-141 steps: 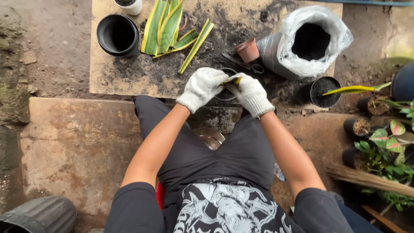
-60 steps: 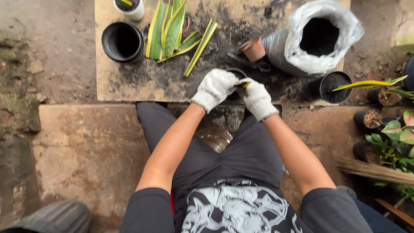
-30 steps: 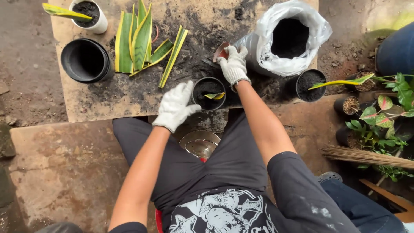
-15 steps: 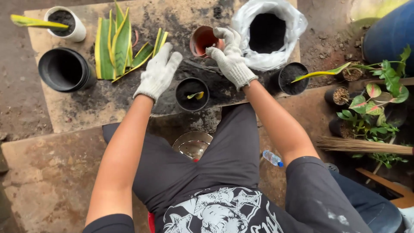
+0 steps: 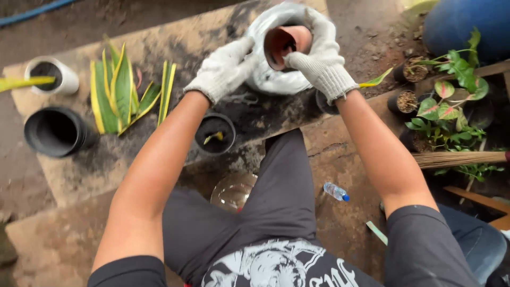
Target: The person sits cross-legged on the ground and uses a small terracotta pot to scoop soil from a large bag into black plastic pots. They place plant cuttings into the pots and press the soil down around them with gloved hands.
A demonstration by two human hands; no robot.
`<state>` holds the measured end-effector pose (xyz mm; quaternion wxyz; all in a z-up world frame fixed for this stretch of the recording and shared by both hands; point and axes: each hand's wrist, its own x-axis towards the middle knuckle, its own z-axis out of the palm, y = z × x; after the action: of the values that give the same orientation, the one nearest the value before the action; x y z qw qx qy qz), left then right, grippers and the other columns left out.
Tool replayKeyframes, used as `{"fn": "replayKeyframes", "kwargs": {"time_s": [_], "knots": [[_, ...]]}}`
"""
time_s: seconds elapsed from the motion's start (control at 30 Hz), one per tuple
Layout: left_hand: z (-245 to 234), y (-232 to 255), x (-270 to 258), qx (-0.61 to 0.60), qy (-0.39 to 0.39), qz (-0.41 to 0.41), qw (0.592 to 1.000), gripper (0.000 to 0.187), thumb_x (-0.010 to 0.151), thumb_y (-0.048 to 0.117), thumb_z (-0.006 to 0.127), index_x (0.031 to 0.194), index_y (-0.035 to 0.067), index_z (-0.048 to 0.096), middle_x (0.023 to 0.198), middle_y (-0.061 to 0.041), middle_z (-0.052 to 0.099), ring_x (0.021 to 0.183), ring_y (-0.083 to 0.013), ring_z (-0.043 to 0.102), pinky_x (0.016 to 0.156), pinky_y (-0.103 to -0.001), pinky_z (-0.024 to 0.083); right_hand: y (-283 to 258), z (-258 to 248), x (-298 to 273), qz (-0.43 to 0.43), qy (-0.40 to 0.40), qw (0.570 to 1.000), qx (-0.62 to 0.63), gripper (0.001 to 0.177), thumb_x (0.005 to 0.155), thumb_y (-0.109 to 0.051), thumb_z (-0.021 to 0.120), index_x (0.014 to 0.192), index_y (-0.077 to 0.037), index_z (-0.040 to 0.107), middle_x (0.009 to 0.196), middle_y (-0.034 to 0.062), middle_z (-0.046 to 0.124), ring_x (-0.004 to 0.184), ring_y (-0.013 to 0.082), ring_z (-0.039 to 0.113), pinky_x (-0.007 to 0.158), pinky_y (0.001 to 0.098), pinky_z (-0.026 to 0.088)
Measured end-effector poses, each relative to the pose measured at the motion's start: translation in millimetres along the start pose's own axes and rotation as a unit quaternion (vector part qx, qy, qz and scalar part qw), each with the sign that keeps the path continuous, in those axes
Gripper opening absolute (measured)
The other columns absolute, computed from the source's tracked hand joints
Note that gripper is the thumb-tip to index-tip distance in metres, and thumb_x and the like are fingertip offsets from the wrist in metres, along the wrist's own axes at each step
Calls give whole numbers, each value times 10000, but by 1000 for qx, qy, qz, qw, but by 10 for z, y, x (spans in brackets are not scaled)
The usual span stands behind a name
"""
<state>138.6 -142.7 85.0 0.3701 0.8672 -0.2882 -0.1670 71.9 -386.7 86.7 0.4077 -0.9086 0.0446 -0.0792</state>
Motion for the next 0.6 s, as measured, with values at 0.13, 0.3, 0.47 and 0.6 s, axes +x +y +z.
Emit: {"fn": "replayKeyframes", "kwargs": {"time_s": [0.13, 0.3, 0.47, 0.6], "knots": [[161, -57, 306, 123, -6, 135, 983, 511, 941, 410, 581, 1396, 178, 602, 1253, -160, 682, 985, -422, 643, 832, -507, 537, 503, -189, 30, -22, 72, 991, -106, 876, 729, -155, 875, 1461, 27, 429, 1330, 270, 540, 1152, 388, 658, 932, 381, 610], [200, -19, 520, 118, -93, 51, 987, 465, 872, 416, 561, 1321, 327, 646, 1279, -182, 603, 1046, -437, 607, 894, -502, 538, 519, -264, 47, 84, 9, 966, -243, 976, 697, -197, 856, 1531, -58, 369, 1387, 260, 432, 1226, 443, 548, 1012, 475, 532], [356, -262, 684, 167, -149, 47, 973, 374, 920, 432, 475, 1207, 272, 652, 1245, -9, 686, 1048, -415, 627, 867, -513, 534, 756, -48, 29, -7, 37, 973, -229, 895, 725, -144, 851, 1505, -34, 426, 1425, 270, 428, 1281, 461, 491, 1054, 476, 498], [558, -736, 700, 283, -74, 315, 903, 191, 1006, 278, 512, 1026, 165, 665, 1109, -27, 612, 958, -265, 650, 810, -401, 560, 910, 205, 148, -74, 51, 973, -215, 901, 650, -24, 799, 1481, -56, 452, 1461, 237, 418, 1285, 449, 469, 1085, 443, 467]]}}
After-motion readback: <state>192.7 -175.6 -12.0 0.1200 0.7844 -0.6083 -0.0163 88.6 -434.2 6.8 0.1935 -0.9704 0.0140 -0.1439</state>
